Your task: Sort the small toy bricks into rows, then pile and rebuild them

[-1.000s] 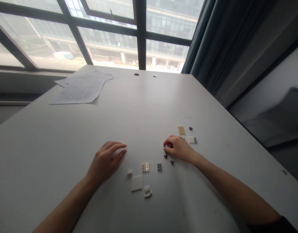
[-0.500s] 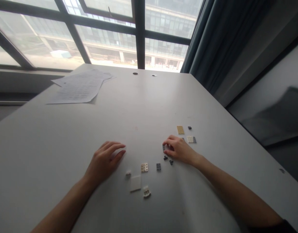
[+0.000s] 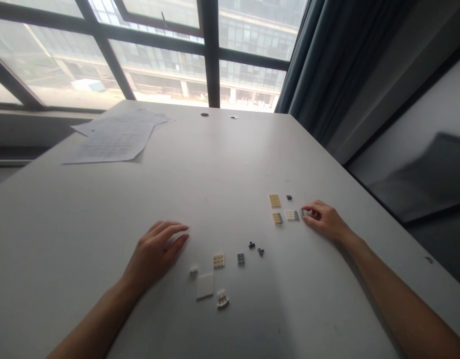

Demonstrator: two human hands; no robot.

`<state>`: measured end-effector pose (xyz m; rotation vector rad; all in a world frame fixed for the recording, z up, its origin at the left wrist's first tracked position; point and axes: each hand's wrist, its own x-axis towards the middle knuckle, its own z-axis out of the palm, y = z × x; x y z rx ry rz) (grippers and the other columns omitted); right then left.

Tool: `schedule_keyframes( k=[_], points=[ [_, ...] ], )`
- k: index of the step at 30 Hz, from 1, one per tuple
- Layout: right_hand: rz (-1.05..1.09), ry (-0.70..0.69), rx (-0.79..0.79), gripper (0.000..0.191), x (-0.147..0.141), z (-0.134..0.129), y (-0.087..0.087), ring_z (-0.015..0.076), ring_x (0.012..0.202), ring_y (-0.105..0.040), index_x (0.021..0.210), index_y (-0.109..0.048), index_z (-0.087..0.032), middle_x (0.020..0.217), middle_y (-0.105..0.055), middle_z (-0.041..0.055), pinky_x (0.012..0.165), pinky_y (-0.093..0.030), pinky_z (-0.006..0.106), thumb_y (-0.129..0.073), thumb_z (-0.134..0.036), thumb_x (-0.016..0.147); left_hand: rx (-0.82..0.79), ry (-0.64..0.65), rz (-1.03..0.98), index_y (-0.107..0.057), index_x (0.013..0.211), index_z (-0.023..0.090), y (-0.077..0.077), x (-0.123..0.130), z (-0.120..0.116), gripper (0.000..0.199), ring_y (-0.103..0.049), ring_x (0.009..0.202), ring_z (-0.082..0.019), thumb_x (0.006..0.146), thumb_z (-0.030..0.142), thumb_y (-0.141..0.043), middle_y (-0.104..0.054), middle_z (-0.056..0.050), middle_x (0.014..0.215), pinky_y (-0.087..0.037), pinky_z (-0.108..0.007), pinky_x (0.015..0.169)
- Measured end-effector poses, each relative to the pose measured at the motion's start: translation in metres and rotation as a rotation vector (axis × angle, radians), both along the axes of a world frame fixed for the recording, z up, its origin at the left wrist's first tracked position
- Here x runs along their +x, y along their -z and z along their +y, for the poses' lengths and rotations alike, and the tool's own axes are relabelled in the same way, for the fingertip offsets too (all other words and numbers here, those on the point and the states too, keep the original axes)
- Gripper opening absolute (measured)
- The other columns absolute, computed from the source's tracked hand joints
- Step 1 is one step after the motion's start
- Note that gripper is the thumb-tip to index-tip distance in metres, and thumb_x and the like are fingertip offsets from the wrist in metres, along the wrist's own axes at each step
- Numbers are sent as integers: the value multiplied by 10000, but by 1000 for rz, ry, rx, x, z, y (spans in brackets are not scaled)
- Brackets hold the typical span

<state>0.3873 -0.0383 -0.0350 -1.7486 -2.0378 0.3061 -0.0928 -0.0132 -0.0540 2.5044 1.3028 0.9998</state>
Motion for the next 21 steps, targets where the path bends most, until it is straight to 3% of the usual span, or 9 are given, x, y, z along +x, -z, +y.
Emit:
schedule_keyframes(
  k=[15,21],
  points=[
    [39,-31,-60,283,-7,0,3,143,675,-550,1036,-676,-179,945,-608,59,652,-491,288,-589,-300,796,10,5,8,-639,964,210,0,-1,0,162,-608,901,-192,858,315,-576,-656,-43,953,-486,-315,842],
    [68,-19,49,309,-28,-15,-1,180,771,-590,1099,-640,-191,1010,-617,84,681,-516,313,-593,-318,822,66,12,16,-639,975,200,-2,6,-4,154,-600,897,-195,854,281,-589,-654,-56,954,-490,-324,831]
  ],
)
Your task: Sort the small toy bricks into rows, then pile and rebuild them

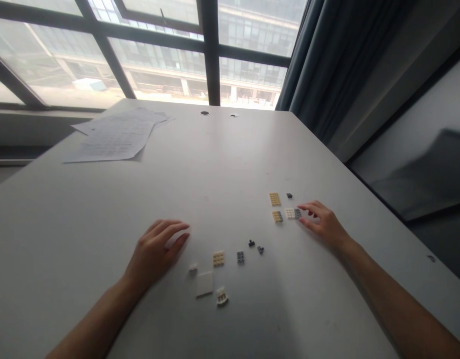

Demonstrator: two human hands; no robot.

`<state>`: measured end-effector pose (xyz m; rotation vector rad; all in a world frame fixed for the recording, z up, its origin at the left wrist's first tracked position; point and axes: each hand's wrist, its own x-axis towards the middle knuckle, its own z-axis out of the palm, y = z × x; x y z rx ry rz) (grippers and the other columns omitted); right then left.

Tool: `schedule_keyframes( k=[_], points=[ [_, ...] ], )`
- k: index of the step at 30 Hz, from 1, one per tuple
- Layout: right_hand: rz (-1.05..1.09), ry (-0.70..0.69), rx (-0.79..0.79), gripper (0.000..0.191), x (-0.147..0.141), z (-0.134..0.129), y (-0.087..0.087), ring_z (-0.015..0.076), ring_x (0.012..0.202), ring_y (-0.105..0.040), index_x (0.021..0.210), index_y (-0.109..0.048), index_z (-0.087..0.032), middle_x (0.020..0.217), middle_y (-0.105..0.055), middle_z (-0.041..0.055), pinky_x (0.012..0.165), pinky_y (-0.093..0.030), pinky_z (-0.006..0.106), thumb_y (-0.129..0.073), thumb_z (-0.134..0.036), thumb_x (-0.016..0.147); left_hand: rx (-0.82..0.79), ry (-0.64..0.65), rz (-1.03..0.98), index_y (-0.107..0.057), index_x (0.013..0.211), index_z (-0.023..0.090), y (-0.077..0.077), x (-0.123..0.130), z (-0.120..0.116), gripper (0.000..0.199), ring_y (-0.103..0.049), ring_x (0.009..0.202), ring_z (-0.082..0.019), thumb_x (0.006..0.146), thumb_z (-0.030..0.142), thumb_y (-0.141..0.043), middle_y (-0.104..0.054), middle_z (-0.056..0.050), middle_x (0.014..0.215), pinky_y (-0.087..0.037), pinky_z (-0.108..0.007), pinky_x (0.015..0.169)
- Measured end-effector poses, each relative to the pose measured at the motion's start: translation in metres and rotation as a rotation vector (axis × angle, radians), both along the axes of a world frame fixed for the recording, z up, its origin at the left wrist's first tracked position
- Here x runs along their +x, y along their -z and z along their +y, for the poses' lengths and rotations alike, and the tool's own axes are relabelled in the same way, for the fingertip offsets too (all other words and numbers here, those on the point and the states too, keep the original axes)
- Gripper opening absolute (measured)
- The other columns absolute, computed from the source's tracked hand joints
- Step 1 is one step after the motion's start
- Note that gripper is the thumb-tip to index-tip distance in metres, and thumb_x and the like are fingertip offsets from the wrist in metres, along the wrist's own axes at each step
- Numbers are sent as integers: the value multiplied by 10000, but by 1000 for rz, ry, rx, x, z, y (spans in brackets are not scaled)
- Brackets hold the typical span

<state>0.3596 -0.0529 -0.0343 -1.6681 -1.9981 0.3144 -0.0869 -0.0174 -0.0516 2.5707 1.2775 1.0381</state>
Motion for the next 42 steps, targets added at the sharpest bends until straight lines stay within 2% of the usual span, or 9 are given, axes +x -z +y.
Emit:
schedule_keyframes(
  k=[3,7,12,19,27,30,33,38,42],
  points=[
    [32,-117,-15,294,-36,-15,-5,184,809,-598,1115,-634,-210,1048,-622,82,714,-525,313,-607,-290,833,-4,97,51,-642,1002,208,-8,22,-9,158,-594,879,-190,863,254,-583,-662,-59,954,-481,-335,827],
    [62,-301,-83,248,-84,-29,-2,183,875,-602,1083,-650,-211,1010,-639,69,789,-511,309,-625,-259,841,-120,328,151,-640,1072,236,-24,71,-13,211,-586,867,-176,902,210,-517,-670,-58,980,-468,-324,804],
    [17,-304,-90,199,-108,-32,9,181,877,-594,1031,-673,-216,959,-643,53,817,-477,303,-628,-227,837,-252,429,282,-662,1079,255,-35,118,1,267,-586,883,-181,868,156,-533,-670,-56,950,-457,-307,792],
    [11,-233,-67,120,-117,-33,9,181,847,-577,941,-676,-208,906,-633,44,792,-458,298,-631,-221,831,-361,459,307,-713,919,280,-30,128,10,163,-557,811,-160,858,213,-578,-648,-24,890,-424,-273,731],
    [20,-159,-62,107,-122,-32,9,188,838,-572,912,-668,-205,880,-632,44,770,-457,310,-657,-238,812,-342,447,265,-707,839,240,-26,135,6,87,-560,797,-162,823,221,-623,-638,-27,837,-432,-280,738],
    [22,-163,-68,121,-121,-31,9,188,845,-574,931,-667,-204,901,-633,46,773,-458,308,-651,-235,815,-325,429,249,-694,915,244,-26,130,7,113,-570,838,-174,810,246,-653,-649,-31,890,-450,-294,768],
    [26,-171,-81,169,-120,-29,8,186,857,-578,980,-663,-203,928,-632,44,781,-461,302,-651,-228,814,-286,378,174,-676,946,236,-29,112,9,130,-580,880,-182,838,292,-629,-657,-40,939,-467,-313,807],
    [21,-198,-102,206,-121,-25,9,186,877,-581,1020,-665,-202,952,-635,48,803,-463,303,-649,-229,817,-233,236,65,-671,909,217,-33,51,9,186,-593,869,-180,884,359,-554,-656,-53,922,-497,-302,777],
    [30,-212,-88,141,-126,-23,10,183,874,-580,966,-680,-205,933,-637,47,810,-461,303,-610,-214,844,-231,84,27,-669,926,229,-22,4,0,211,-604,869,-185,879,395,-547,-653,-50,942,-515,-247,648]
  ],
)
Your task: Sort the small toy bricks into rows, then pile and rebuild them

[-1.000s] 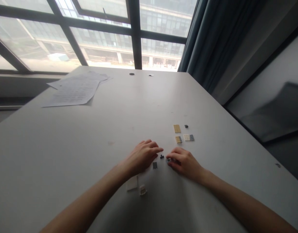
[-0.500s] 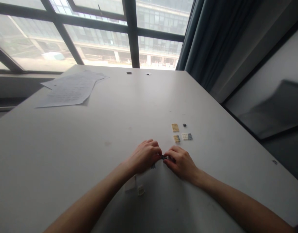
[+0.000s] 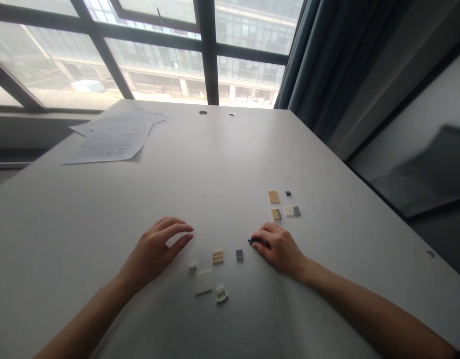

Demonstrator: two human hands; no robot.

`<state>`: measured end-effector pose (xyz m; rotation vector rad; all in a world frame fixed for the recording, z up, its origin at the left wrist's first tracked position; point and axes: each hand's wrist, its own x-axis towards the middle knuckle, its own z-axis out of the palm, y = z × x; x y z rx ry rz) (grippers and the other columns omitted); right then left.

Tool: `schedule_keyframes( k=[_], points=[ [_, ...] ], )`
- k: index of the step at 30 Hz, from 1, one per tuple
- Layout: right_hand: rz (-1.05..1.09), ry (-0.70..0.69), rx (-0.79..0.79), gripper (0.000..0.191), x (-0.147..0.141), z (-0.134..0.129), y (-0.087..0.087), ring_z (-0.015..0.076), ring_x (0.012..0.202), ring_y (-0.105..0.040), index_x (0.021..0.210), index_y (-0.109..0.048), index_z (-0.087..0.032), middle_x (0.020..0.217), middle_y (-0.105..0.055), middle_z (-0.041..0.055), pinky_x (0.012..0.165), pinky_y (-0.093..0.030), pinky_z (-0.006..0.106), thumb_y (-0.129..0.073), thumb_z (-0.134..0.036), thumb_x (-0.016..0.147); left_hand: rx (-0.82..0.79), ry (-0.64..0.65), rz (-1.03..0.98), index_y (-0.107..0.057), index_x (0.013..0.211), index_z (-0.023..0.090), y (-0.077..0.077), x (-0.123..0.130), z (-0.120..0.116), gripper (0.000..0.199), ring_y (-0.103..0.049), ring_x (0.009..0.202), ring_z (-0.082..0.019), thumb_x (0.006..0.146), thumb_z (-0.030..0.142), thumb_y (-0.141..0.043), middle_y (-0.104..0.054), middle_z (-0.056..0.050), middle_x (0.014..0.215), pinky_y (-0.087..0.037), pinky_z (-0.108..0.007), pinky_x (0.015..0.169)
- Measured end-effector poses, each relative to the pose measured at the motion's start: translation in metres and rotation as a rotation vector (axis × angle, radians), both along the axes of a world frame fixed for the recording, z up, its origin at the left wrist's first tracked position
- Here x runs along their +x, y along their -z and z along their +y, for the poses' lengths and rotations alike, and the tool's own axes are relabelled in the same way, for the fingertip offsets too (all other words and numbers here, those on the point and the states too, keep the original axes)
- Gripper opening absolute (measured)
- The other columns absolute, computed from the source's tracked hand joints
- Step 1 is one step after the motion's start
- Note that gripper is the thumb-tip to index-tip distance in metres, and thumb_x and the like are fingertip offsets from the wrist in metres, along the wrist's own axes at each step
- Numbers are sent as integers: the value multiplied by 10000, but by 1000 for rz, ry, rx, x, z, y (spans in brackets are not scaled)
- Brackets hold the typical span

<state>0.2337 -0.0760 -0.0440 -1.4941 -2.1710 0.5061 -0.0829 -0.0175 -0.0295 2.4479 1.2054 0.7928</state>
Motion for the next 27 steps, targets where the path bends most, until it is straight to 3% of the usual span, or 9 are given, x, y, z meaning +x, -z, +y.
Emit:
schedule_keyframes(
  k=[3,8,21,27],
  points=[
    [21,8,17,161,-2,-1,0,183,878,-577,979,-675,-202,945,-638,51,816,-461,302,-623,-200,827,20,-75,-24,-668,932,237,12,-18,-7,216,-621,868,-181,869,411,-556,-654,-40,959,-519,-234,649],
    [39,20,40,203,-3,-4,1,190,886,-579,996,-663,-195,964,-642,54,814,-467,311,-659,-191,794,39,-92,-26,-672,918,221,23,-21,-11,228,-635,849,-166,867,407,-549,-663,-34,941,-511,-248,781],
    [75,-9,67,164,-11,-3,3,195,882,-588,975,-656,-197,932,-652,56,816,-482,330,-636,-169,815,28,-75,-20,-656,930,215,24,-21,-11,177,-617,864,-155,870,350,-559,-651,-24,940,-479,-240,816],
    [89,-48,9,266,1,-1,-2,187,882,-597,1043,-649,-198,988,-642,59,787,-495,305,-694,-198,781,43,-69,-23,-660,917,213,23,-20,-10,185,-621,847,-152,868,358,-556,-660,-17,924,-484,-238,796]
  ],
)
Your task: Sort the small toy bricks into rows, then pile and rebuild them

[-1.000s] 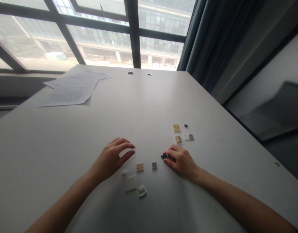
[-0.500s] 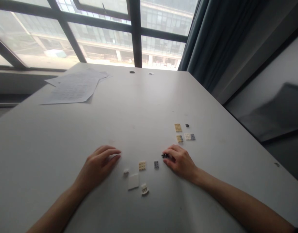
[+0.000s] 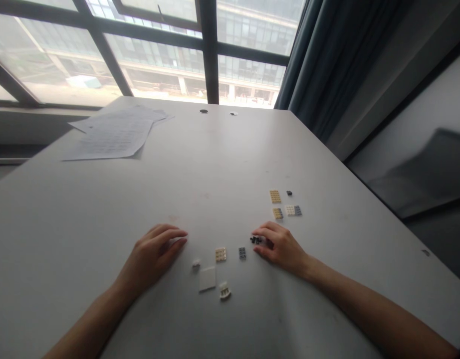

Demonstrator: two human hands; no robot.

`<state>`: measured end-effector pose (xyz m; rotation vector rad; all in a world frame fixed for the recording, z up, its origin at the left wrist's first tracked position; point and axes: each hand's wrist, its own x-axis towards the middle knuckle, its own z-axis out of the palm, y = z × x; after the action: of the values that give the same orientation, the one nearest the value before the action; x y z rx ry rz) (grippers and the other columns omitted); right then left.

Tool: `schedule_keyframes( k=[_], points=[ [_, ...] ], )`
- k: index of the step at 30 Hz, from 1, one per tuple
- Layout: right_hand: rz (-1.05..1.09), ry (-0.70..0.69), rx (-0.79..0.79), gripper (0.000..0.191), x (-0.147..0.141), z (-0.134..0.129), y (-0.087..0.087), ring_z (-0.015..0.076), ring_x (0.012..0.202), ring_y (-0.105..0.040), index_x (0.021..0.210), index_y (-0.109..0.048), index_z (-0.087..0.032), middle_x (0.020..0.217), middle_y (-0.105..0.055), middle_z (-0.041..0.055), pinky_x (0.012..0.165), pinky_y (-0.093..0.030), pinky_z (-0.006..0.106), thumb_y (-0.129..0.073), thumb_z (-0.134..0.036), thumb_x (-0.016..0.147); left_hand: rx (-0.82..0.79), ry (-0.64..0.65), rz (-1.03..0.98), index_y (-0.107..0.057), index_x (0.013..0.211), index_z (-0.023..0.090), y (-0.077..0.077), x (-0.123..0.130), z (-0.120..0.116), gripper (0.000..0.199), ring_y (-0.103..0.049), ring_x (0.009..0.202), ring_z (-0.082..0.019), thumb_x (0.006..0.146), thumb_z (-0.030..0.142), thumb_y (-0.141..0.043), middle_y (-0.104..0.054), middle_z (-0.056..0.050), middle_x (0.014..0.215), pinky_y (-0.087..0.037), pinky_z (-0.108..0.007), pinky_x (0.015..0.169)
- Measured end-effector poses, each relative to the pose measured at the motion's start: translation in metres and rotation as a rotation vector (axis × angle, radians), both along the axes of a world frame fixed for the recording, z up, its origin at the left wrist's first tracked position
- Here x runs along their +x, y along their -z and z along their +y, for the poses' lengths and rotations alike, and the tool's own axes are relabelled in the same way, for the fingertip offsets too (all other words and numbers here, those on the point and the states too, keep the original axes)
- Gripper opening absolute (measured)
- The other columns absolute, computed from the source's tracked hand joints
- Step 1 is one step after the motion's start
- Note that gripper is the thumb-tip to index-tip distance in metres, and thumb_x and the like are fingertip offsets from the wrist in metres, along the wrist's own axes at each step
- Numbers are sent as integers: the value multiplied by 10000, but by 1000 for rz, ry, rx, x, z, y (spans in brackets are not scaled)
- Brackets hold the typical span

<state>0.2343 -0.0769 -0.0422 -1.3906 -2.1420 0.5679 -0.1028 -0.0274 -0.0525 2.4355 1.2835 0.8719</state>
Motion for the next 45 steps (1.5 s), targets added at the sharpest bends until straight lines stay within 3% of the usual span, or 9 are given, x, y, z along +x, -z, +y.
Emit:
schedule_keyframes(
  k=[8,23,35,39,45],
  points=[
    [-33,84,-12,87,4,-6,-1,178,837,-580,890,-669,-196,893,-628,37,762,-475,305,-670,-192,803,-8,-6,9,-660,918,211,0,0,0,191,-618,855,-159,867,363,-555,-661,-24,927,-481,-249,801],
    [-93,158,32,146,-8,-6,2,189,857,-566,927,-662,-196,906,-624,38,785,-453,320,-685,-243,791,-27,24,1,-653,925,208,1,-1,0,186,-609,860,-164,871,355,-551,-662,-28,921,-477,-258,802],
    [-108,143,77,66,-15,-5,5,193,831,-564,885,-656,-203,879,-619,49,770,-457,326,-622,-219,831,-34,8,12,-659,902,225,-4,2,0,222,-626,830,-184,863,407,-539,-677,-46,905,-502,-294,780],
    [-89,98,84,63,5,-8,6,187,836,-572,885,-656,-205,874,-625,44,779,-468,320,-618,-221,837,-38,5,20,-661,898,223,-4,3,0,228,-625,837,-185,863,410,-536,-676,-48,907,-501,-294,781],
    [-73,59,90,101,72,-23,3,185,836,-588,925,-657,-196,886,-631,56,761,-496,314,-581,-227,866,-38,5,43,-660,909,224,-1,0,1,223,-621,847,-180,865,406,-540,-673,-36,913,-489,-287,801]
  ],
)
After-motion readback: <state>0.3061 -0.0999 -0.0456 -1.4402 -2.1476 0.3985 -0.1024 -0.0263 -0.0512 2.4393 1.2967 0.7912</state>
